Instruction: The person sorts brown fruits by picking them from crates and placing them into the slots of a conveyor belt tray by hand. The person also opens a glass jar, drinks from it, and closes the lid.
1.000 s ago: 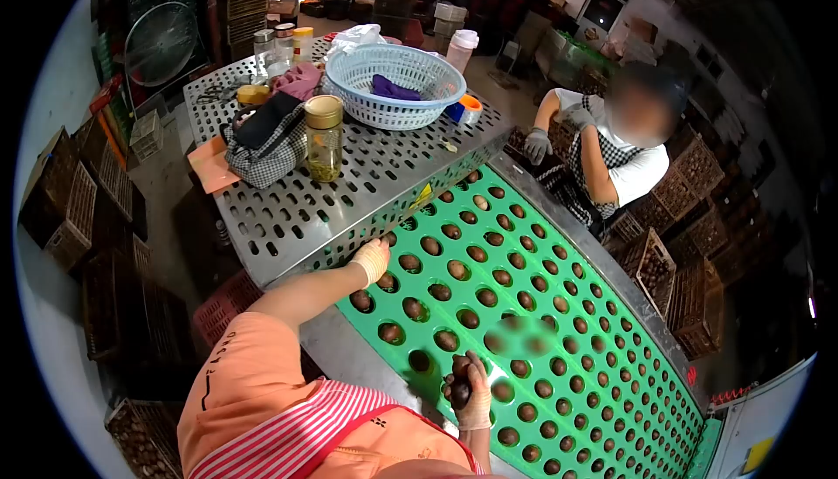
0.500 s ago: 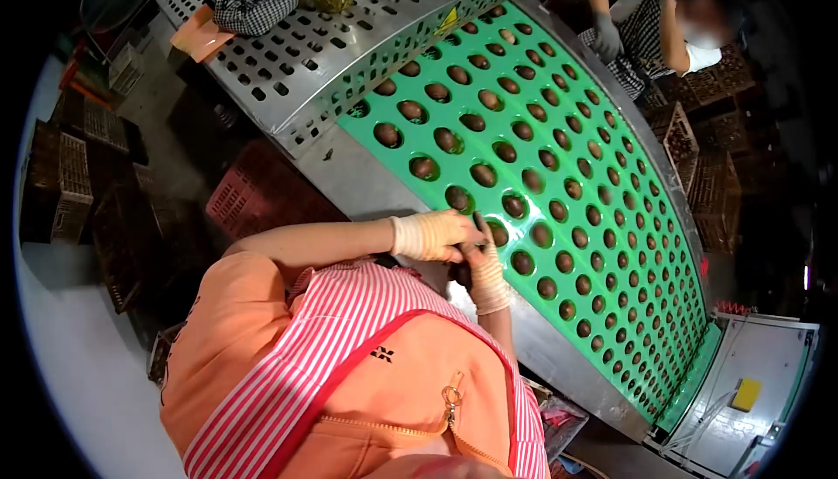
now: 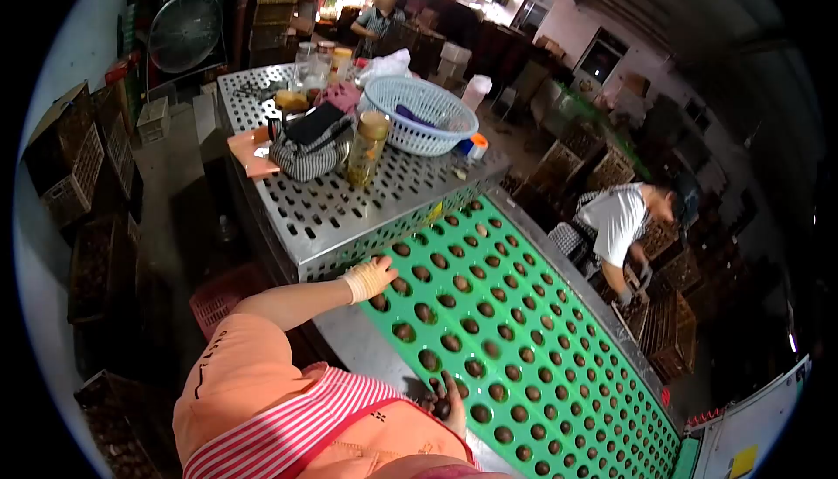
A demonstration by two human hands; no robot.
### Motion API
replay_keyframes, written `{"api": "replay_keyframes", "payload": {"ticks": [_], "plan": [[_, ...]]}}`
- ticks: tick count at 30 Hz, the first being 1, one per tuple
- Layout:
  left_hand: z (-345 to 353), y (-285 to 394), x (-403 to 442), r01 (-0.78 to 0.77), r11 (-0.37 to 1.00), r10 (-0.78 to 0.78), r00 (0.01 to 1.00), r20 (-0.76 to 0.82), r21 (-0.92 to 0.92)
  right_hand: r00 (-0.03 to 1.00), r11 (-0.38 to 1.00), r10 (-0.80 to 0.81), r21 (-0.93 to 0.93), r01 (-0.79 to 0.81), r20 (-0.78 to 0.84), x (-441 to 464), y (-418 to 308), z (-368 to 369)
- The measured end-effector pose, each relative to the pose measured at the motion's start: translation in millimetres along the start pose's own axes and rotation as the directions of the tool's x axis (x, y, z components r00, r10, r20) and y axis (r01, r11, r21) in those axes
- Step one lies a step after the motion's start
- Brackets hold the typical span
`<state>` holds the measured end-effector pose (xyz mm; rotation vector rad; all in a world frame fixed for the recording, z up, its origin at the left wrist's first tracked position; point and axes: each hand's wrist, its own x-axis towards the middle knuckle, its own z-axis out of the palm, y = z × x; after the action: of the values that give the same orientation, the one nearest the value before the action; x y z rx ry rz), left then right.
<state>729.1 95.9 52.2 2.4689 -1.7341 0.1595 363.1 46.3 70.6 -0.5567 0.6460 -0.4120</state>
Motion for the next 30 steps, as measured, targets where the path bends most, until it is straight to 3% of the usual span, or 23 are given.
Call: {"api": "replay_keyframes", "payload": {"ticks": [1, 3, 4, 5, 9, 11, 12, 13, 14, 15, 16, 17, 18, 19, 20, 21, 22, 23, 24, 25, 26, 27, 30], "plan": [[18, -17, 6, -0.056, 0.985, 0.064, 0.997, -0.044, 0.166, 1.000, 0.995, 0.024, 0.098, -0.022, -0.020, 4, 2, -2], [20, -41, 8, -0.254, 0.896, 0.242, 0.967, 0.078, 0.364, 1.000, 0.983, -0.003, 0.183, 0.006, -0.020, 8, 7, -2], [-5, -40, 6, -0.319, 0.850, 0.186, 0.926, 0.327, 0.419, 1.000, 0.974, -0.019, 0.225, 0.021, -0.014, 16, 8, 0], [8, -51, 8, -0.358, 0.837, 0.211, 0.909, 0.360, 0.414, 1.000, 0.970, -0.024, 0.243, 0.026, -0.014, 27, 10, 1], [40, -47, 16, -0.389, 0.891, 0.335, 0.911, 0.239, 0.232, 0.988, 0.927, -0.074, 0.356, 0.119, -0.137, 61, 21, 8], [47, -21, 19, -0.369, 0.907, 0.295, 0.902, 0.316, 0.205, 0.944, 0.930, -0.243, 0.221, 0.292, -0.224, 79, 22, 15], [70, -18, 16, -0.267, 0.959, 0.281, 0.940, 0.193, -0.097, 0.928, 0.930, -0.257, 0.193, 0.313, -0.268, 84, 21, 21], [74, -16, 6, -0.254, 0.963, 0.266, 0.948, 0.173, -0.089, 0.971, 0.883, -0.146, 0.418, 0.214, -0.189, 104, 26, 10], [85, -19, 1, -0.248, 0.965, 0.260, 0.953, 0.158, -0.091, 0.941, 0.907, -0.218, 0.302, 0.293, -0.258, 122, 43, -4], [92, -15, 3, -0.248, 0.953, 0.282, 0.935, 0.214, -0.172, 0.864, 0.811, -0.500, -0.386, 0.439, -0.067, 131, 45, -9], [92, -13, 7, -0.176, 0.936, 0.252, 0.940, 0.231, -0.304, 0.828, 0.283, -0.489, -0.848, 0.448, 0.274, 141, 44, -19], [99, -15, 7, -0.178, 0.862, 0.296, 0.937, 0.187, -0.475, 0.844, 0.328, -0.448, -0.824, 0.461, 0.294, 128, 29, 23], [113, -20, 12, -0.280, 0.784, 0.417, 0.899, 0.136, -0.555, 0.956, 0.811, -0.261, -0.507, 0.292, 0.133, 139, 20, 33], [116, -18, 13, -0.309, 0.804, 0.452, 0.873, 0.184, -0.508, 0.998, 0.998, -0.055, 0.013, 0.056, -0.038, 150, 11, 42], [115, -42, 14, -0.310, 0.834, 0.437, 0.876, 0.205, -0.457, 0.964, 0.883, -0.264, -0.393, 0.256, 0.034, 182, 21, 50], [115, -42, 12, -0.295, 0.877, 0.398, 0.888, 0.231, -0.379, 0.942, 0.775, -0.331, -0.550, 0.310, 0.064, 206, 14, 46], [116, -47, 10, -0.314, 0.865, 0.382, 0.918, 0.106, -0.392, 0.914, 0.638, -0.396, -0.688, 0.346, 0.093, 230, 7, 43], [116, -57, 7, -0.333, 0.851, 0.357, 0.934, -0.018, -0.407, 0.919, 0.690, -0.395, -0.668, 0.281, -0.021, 255, -5, 56], [118, -66, 3, -0.348, 0.842, 0.318, 0.938, -0.141, -0.412, 0.851, 0.500, -0.525, -0.799, 0.334, 0.028, 289, -12, 48], [127, -74, 1, -0.353, 0.839, 0.340, 0.934, -0.107, -0.414, 0.769, 0.277, -0.628, -0.888, 0.366, 0.121, 320, -22, 43], [117, -90, 3, -0.256, 0.868, 0.290, 0.957, 0.015, -0.425, 0.676, -0.094, -0.686, -0.954, 0.286, 0.270, 334, -38, 65], [105, -105, 5, -0.159, 0.896, 0.234, 0.962, 0.137, -0.415, 0.677, -0.085, -0.684, -0.951, 0.298, 0.274, 364, -45, 64], [148, -169, -13, -0.237, 0.930, 0.196, 0.967, -0.165, -0.279, 0.670, -0.348, -0.604, -0.899, 0.265, 0.432, 453, -49, 22]]}}
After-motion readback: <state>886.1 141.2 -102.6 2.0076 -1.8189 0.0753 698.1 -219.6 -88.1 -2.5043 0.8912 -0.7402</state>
